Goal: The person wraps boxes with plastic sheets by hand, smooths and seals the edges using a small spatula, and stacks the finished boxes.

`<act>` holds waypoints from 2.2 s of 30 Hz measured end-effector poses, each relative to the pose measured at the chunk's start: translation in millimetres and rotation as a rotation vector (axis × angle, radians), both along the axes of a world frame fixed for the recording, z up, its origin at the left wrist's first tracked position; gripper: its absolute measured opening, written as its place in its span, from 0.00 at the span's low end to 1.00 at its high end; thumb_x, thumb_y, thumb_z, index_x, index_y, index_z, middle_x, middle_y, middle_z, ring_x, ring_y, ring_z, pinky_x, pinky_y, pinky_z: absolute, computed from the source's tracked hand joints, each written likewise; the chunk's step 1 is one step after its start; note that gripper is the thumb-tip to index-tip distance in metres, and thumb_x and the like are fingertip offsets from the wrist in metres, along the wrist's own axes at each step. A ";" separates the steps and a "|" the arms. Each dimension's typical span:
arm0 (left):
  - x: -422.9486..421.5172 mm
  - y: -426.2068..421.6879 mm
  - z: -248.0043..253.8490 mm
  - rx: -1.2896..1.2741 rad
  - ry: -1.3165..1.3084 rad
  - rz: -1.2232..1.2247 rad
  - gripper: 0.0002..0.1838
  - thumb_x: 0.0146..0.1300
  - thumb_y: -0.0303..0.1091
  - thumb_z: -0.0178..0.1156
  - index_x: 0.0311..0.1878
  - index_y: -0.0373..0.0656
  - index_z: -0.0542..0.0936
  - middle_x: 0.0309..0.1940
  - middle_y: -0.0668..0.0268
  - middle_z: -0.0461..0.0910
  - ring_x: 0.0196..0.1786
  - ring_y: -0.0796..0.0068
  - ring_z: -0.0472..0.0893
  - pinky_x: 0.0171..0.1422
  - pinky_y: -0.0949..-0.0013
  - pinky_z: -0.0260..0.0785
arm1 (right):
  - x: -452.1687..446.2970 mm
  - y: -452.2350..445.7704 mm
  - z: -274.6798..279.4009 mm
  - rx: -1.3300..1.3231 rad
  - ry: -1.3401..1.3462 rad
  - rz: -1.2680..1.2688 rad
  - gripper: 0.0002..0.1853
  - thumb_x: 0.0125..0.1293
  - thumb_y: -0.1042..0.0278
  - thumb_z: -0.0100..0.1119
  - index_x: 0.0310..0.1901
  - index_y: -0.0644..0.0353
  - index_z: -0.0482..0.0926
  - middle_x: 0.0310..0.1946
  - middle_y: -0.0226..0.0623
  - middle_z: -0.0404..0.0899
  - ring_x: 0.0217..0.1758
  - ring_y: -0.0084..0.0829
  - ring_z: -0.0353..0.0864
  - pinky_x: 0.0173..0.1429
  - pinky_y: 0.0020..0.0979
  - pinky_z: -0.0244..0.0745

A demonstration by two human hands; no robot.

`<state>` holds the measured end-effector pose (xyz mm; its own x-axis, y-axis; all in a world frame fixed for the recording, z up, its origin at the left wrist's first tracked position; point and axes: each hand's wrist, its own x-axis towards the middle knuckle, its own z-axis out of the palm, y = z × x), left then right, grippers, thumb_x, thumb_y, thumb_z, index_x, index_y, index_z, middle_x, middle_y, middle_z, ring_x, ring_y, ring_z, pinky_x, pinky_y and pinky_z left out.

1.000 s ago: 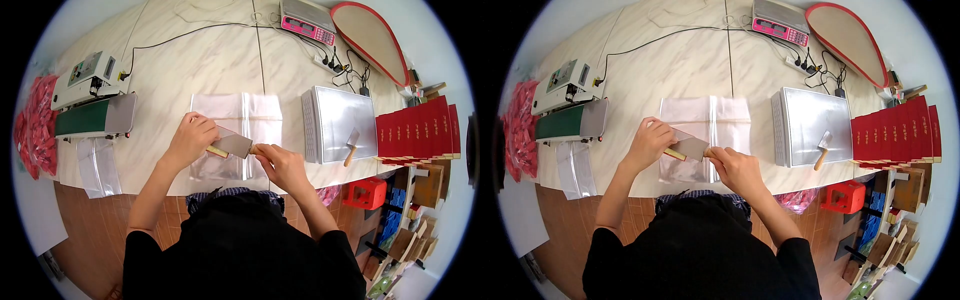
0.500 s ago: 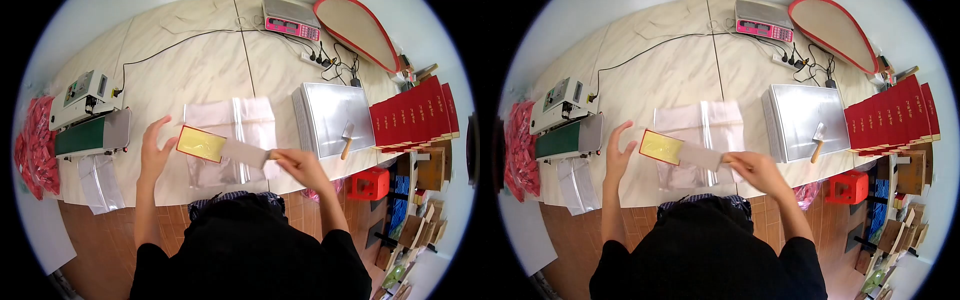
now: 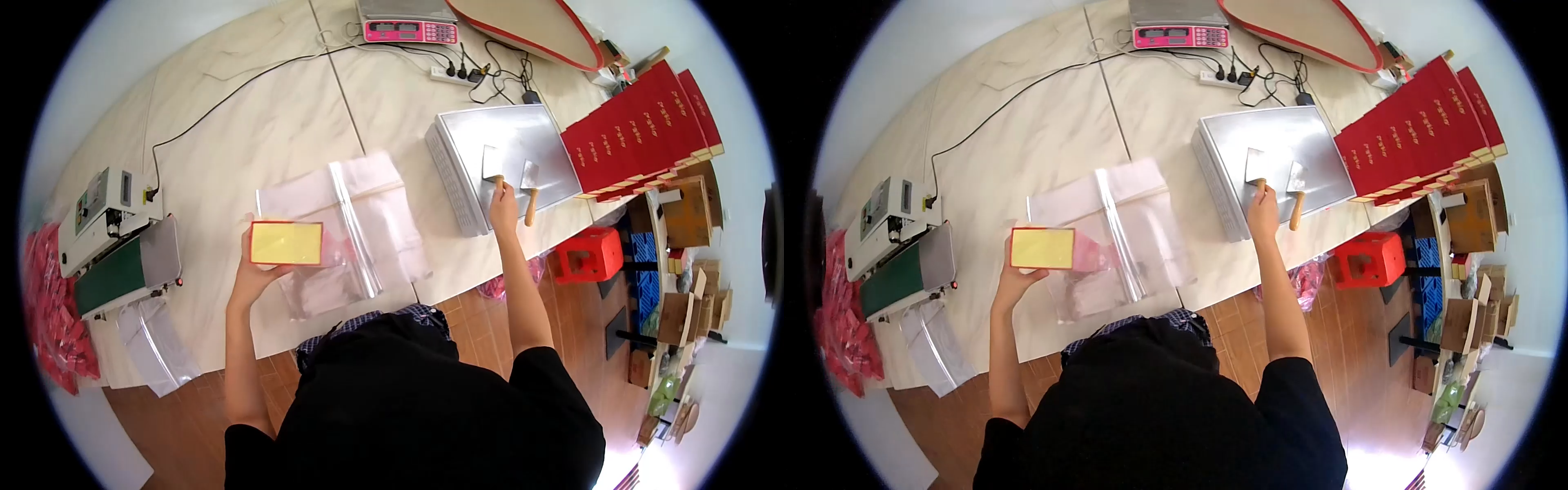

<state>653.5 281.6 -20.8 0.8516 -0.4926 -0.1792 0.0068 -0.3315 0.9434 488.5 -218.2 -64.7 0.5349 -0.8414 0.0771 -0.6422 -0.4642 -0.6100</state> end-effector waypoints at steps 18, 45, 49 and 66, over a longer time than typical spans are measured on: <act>-110.0 -118.8 2.8 -0.358 -0.180 0.064 0.46 0.69 0.71 0.43 0.67 0.32 0.59 0.63 0.48 0.66 0.67 0.57 0.67 0.69 0.57 0.61 | 16.8 257.7 44.6 0.627 -0.372 0.380 0.42 0.48 0.65 0.79 0.59 0.67 0.61 0.52 0.46 0.72 0.56 0.38 0.75 0.59 0.35 0.73; -51.8 -20.0 26.9 -0.234 -0.478 0.591 0.33 0.79 0.54 0.29 0.74 0.37 0.51 0.70 0.54 0.65 0.75 0.62 0.61 0.81 0.58 0.43 | 59.2 181.9 77.0 -0.081 -0.285 0.833 0.33 0.55 0.65 0.73 0.63 0.59 0.72 0.60 0.47 0.74 0.65 0.48 0.71 0.69 0.46 0.64; -49.3 -21.0 69.9 -0.137 -0.543 0.559 0.22 0.79 0.44 0.41 0.63 0.35 0.67 0.63 0.55 0.72 0.67 0.64 0.69 0.75 0.60 0.55 | 27.3 46.3 79.2 -0.370 -0.171 0.189 0.19 0.58 0.69 0.65 0.51 0.60 0.77 0.49 0.45 0.79 0.54 0.47 0.77 0.58 0.43 0.71; -61.5 -60.3 121.8 0.446 -0.402 0.019 0.14 0.65 0.42 0.61 0.32 0.41 0.84 0.27 0.63 0.83 0.32 0.60 0.80 0.43 0.60 0.70 | -58.7 -56.4 6.5 -0.124 -0.104 -0.177 0.19 0.67 0.64 0.53 0.54 0.68 0.70 0.45 0.55 0.79 0.47 0.51 0.80 0.56 0.44 0.73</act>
